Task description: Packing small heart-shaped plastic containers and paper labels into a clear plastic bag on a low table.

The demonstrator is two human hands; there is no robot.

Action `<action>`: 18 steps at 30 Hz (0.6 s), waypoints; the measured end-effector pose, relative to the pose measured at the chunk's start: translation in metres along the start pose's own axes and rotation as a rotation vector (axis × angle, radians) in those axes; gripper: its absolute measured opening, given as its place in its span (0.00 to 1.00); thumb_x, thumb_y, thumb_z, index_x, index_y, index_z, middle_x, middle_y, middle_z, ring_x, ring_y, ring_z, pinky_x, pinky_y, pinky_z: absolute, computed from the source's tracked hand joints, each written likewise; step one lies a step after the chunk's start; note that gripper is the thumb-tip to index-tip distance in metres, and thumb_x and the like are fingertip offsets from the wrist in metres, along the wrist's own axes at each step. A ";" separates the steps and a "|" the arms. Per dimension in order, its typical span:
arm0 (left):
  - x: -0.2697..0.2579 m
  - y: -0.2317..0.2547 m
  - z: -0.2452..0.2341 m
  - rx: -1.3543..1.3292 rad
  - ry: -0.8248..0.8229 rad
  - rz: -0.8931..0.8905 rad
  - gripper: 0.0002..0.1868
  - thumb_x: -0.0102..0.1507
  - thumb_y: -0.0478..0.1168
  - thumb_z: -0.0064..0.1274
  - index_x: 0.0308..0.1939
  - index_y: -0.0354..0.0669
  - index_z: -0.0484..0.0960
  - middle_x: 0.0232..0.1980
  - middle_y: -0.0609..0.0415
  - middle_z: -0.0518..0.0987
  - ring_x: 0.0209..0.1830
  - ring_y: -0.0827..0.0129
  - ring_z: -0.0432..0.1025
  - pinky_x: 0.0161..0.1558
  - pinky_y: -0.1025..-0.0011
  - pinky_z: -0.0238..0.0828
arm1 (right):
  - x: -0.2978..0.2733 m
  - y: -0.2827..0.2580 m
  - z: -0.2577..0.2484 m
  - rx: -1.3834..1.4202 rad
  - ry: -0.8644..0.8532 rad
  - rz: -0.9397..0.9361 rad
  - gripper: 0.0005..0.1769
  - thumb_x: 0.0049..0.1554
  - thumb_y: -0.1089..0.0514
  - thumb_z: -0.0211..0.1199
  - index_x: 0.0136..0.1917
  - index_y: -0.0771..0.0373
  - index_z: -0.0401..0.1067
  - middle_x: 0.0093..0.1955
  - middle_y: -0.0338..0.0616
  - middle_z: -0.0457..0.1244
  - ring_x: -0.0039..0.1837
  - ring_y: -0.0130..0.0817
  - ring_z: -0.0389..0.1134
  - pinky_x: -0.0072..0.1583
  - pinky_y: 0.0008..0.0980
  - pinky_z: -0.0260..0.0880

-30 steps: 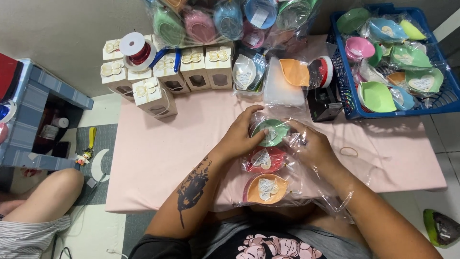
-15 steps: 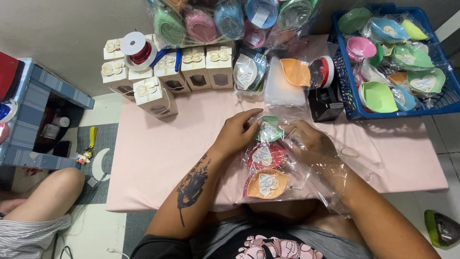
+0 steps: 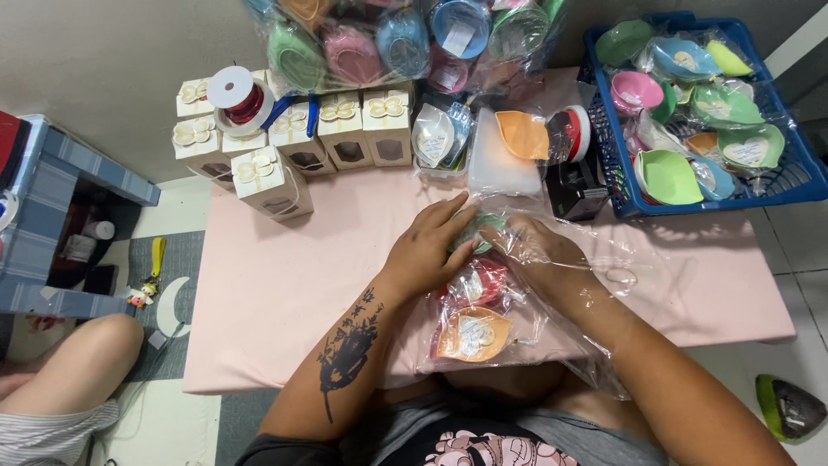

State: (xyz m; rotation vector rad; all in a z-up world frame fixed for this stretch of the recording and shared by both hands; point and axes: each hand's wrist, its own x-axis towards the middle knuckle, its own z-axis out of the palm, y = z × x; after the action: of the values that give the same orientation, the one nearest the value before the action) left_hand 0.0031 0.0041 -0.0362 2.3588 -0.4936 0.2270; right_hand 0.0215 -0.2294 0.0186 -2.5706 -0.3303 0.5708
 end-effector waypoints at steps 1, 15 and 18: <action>-0.003 0.001 -0.001 -0.001 0.000 0.007 0.28 0.71 0.51 0.53 0.75 0.51 0.73 0.76 0.41 0.71 0.75 0.41 0.65 0.74 0.46 0.62 | 0.002 0.005 0.006 0.000 0.006 0.003 0.28 0.56 0.30 0.57 0.68 0.26 0.57 0.69 0.22 0.62 0.68 0.40 0.70 0.70 0.44 0.69; 0.001 0.012 -0.004 0.046 0.011 -0.060 0.30 0.68 0.50 0.54 0.75 0.53 0.74 0.75 0.44 0.71 0.77 0.41 0.61 0.73 0.47 0.61 | -0.059 0.158 -0.045 0.270 0.693 -0.569 0.26 0.40 0.77 0.52 0.35 0.54 0.85 0.32 0.36 0.72 0.33 0.31 0.74 0.42 0.29 0.77; 0.003 0.000 -0.002 0.015 -0.038 -0.030 0.29 0.71 0.52 0.47 0.76 0.53 0.71 0.79 0.49 0.66 0.81 0.50 0.56 0.77 0.47 0.50 | -0.058 0.164 -0.090 0.223 0.951 -0.474 0.19 0.53 0.80 0.48 0.34 0.71 0.78 0.36 0.52 0.68 0.38 0.39 0.69 0.42 0.31 0.70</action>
State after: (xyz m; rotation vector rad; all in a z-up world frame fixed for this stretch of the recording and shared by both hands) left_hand 0.0054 0.0047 -0.0338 2.3876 -0.4750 0.1732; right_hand 0.0311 -0.4249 0.0269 -2.1331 -0.4631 -0.7265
